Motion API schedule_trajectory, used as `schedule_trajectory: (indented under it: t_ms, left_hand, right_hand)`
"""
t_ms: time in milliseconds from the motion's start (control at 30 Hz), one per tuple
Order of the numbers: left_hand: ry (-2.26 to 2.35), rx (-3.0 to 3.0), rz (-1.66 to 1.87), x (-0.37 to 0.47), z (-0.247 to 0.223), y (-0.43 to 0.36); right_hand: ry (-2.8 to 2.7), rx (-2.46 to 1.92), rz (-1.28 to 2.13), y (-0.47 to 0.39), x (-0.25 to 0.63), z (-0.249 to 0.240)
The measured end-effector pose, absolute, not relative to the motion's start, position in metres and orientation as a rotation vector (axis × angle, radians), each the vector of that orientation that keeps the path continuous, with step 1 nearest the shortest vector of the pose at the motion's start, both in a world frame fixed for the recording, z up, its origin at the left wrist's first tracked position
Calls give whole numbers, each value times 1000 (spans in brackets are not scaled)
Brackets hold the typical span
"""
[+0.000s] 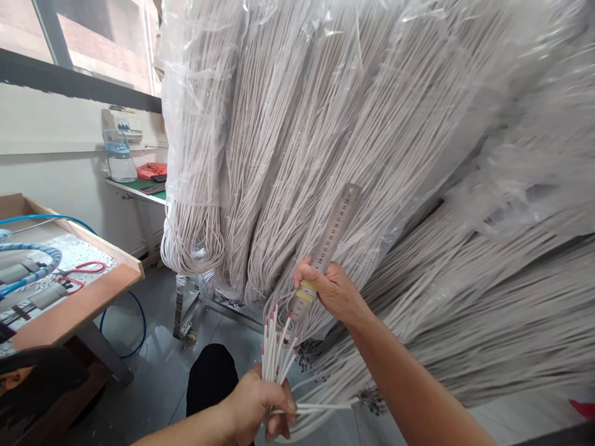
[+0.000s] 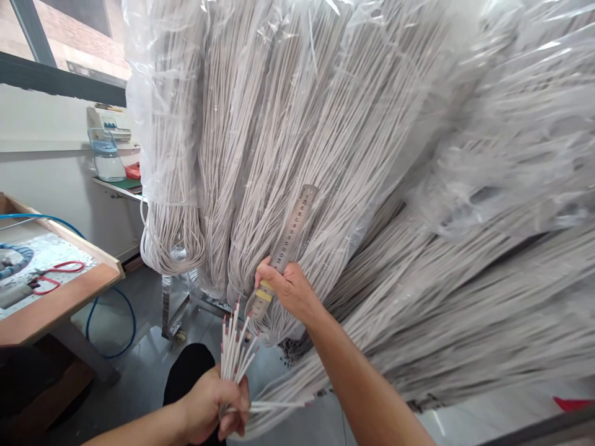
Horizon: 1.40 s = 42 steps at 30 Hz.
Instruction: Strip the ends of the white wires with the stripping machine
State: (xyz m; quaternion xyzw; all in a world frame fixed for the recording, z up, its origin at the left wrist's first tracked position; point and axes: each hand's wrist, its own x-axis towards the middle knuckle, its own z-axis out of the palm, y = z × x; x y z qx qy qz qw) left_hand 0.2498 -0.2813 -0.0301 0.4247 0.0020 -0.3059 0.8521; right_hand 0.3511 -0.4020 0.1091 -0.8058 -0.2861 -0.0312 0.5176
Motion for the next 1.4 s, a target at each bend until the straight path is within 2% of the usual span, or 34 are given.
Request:
schedule_trajectory:
  t_ms: [367,667,1133,1400]
  left_hand:
    - [-28,950,-678,250,-35,-280]
    - [-59,996,-716,253,-39,-281]
    - [-39,983,-713,252,-34,-281]
    - [-28,987,-703,251,-33,-281]
  right_hand:
    - [-475,-1846,-147,-403,362,98]
    - [-586,-1791,-30,-397,363,100]
    - [-636,-1978,-109,-399,354,111]
    - [-598,-1864,-150,-403,360,105]
